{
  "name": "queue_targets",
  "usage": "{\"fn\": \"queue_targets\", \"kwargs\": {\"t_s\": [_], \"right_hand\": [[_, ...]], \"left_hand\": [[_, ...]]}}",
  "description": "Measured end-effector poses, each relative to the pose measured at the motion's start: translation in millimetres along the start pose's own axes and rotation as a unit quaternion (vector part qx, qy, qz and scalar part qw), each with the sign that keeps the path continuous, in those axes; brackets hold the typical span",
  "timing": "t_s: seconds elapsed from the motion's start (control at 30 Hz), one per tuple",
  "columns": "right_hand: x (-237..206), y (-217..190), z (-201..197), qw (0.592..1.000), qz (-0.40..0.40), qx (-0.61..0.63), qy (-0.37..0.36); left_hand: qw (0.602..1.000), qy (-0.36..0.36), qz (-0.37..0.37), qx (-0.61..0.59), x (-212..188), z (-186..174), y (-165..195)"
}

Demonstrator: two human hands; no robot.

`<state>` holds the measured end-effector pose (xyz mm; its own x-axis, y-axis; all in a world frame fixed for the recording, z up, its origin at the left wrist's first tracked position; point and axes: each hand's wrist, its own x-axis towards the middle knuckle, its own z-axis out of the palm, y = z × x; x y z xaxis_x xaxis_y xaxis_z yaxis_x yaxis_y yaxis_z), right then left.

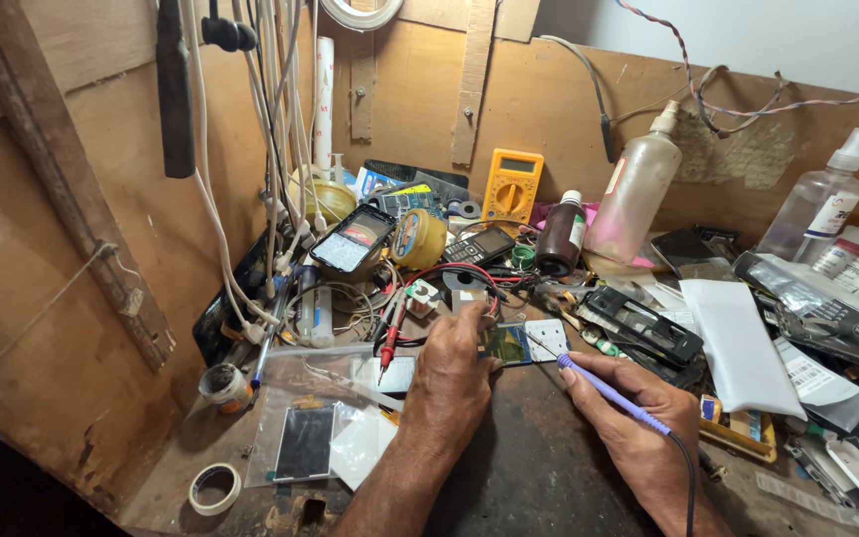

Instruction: The person uses a soldering iron to work on a small circuit board, then places it into a clear plastic bag. They handle a small white rectangular device and a black rectangular component, positioning them on the workbench. The person continues to solder connections on the circuit board while holding it steady.

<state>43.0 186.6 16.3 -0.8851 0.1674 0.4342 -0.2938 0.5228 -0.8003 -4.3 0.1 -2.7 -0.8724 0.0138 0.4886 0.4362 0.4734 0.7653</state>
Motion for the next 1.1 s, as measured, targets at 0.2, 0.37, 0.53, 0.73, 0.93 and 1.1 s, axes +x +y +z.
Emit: {"fn": "queue_targets", "kwargs": {"t_s": [0.2, 0.37, 0.53, 0.73, 0.93, 1.1], "right_hand": [[-0.6, 1.3, 0.1, 1.000, -0.001, 0.009, -0.004], [-0.7, 2.1, 0.9, 1.000, -0.007, 0.021, 0.000], [-0.2, 0.9, 0.5, 1.000, -0.021, -0.018, 0.000], [-0.7, 2.1, -0.1, 1.000, -0.022, 0.005, 0.002], [-0.7, 2.6, -1.1, 1.000, 0.003, 0.028, 0.004], [-1.1, 7.3, -1.8, 0.998, 0.025, 0.053, 0.019]], "left_hand": [[1.000, 0.014, 0.016, -0.013, -1.0, -0.1, -1.4], [1.000, 0.008, 0.004, -0.011, -1.2, 0.2, -1.8], [1.000, 0.009, 0.016, -0.008, -1.0, 0.0, -1.6], [1.000, -0.008, -0.012, -0.002, -0.7, -1.0, 0.0], [1.000, -0.010, -0.006, 0.005, 0.7, -0.1, 0.8], [0.999, -0.020, -0.027, 0.011, 0.1, 0.6, -1.0]]}}
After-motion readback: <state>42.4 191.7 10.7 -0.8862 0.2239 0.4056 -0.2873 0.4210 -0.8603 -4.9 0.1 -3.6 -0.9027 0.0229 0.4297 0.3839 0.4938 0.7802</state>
